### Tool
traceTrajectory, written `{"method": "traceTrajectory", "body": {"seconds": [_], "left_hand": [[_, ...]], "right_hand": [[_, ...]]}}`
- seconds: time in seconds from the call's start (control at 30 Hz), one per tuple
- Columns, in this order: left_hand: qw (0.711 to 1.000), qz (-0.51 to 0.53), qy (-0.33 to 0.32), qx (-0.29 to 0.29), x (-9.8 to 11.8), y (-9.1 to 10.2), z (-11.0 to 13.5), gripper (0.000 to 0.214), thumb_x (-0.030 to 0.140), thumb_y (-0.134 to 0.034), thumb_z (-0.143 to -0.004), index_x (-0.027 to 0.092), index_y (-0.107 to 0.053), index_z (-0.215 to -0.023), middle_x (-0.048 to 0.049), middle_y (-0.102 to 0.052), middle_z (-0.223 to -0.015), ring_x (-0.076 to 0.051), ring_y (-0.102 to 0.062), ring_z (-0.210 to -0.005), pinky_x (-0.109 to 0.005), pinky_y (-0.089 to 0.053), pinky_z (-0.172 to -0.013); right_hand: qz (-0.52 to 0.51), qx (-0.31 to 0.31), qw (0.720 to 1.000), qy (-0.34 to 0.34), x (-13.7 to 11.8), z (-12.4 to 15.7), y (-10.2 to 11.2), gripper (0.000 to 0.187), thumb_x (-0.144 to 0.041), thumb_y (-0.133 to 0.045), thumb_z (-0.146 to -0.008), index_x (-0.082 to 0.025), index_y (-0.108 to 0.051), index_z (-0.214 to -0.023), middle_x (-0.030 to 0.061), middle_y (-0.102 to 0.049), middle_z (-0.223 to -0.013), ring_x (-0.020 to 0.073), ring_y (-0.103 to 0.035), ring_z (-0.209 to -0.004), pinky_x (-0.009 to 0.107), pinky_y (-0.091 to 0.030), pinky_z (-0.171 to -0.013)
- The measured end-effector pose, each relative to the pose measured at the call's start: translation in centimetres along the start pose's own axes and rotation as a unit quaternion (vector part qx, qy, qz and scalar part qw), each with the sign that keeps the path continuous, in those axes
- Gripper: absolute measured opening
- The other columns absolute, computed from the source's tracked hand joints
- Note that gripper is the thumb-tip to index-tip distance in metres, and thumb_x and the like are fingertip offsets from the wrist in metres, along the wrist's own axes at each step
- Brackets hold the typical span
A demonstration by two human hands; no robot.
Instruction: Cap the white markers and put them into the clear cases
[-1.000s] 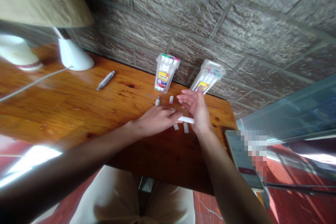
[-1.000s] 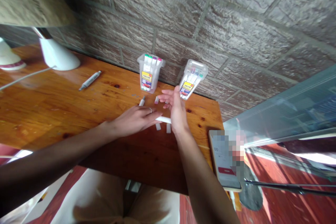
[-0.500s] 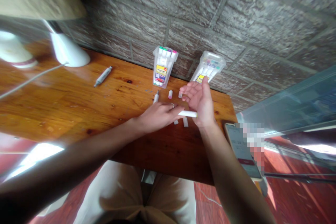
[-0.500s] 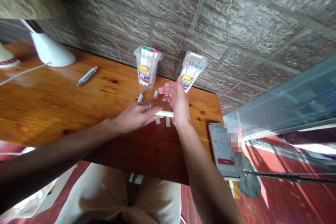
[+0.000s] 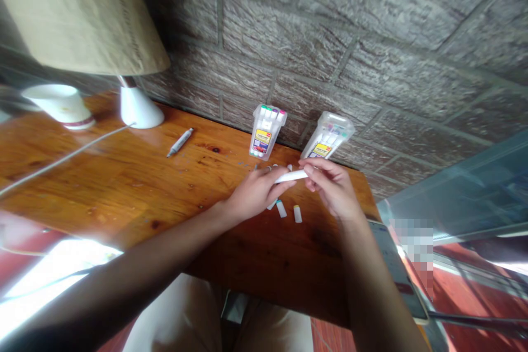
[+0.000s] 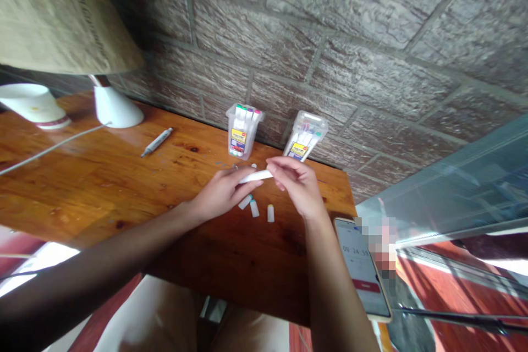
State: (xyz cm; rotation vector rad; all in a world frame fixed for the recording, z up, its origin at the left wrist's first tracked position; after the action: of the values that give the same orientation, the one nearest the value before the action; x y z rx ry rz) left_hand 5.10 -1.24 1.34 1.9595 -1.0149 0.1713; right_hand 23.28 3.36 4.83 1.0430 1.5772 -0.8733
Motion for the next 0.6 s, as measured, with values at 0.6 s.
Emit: {"method": "traceTrajectory", "body": {"seconds": [0.6], "left_hand": [[0.932,0.34,0.096,-0.081,1.0,1.2,-0.8,0.034,0.043,-0.048,-0.098,0.016,-0.068,-0.106,-0.0056,-0.071,-0.087,-0.012,-0.063,-0.067,-0.022,-0.05,-0.063]], "right_hand": [[-0.03,-0.034,0.999,0.003,0.3,0.2,-0.8,0.022,-0.028,-0.084,-0.072,-0.03,-0.08,-0.094,-0.0027,-0.072,-0.08,0.0082,-0.053,-0.059,0.023,-0.044,-0.056]]}}
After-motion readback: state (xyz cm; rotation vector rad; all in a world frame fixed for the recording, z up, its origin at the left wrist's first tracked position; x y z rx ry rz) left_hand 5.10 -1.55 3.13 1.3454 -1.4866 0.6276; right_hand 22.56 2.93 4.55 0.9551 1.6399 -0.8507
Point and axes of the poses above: each hand's wrist, its own z-axis away from the middle knuckle, its own y-axis out of the back of the hand, x = y × z, the point moved 1 cm from there along -z, towards the middle knuckle
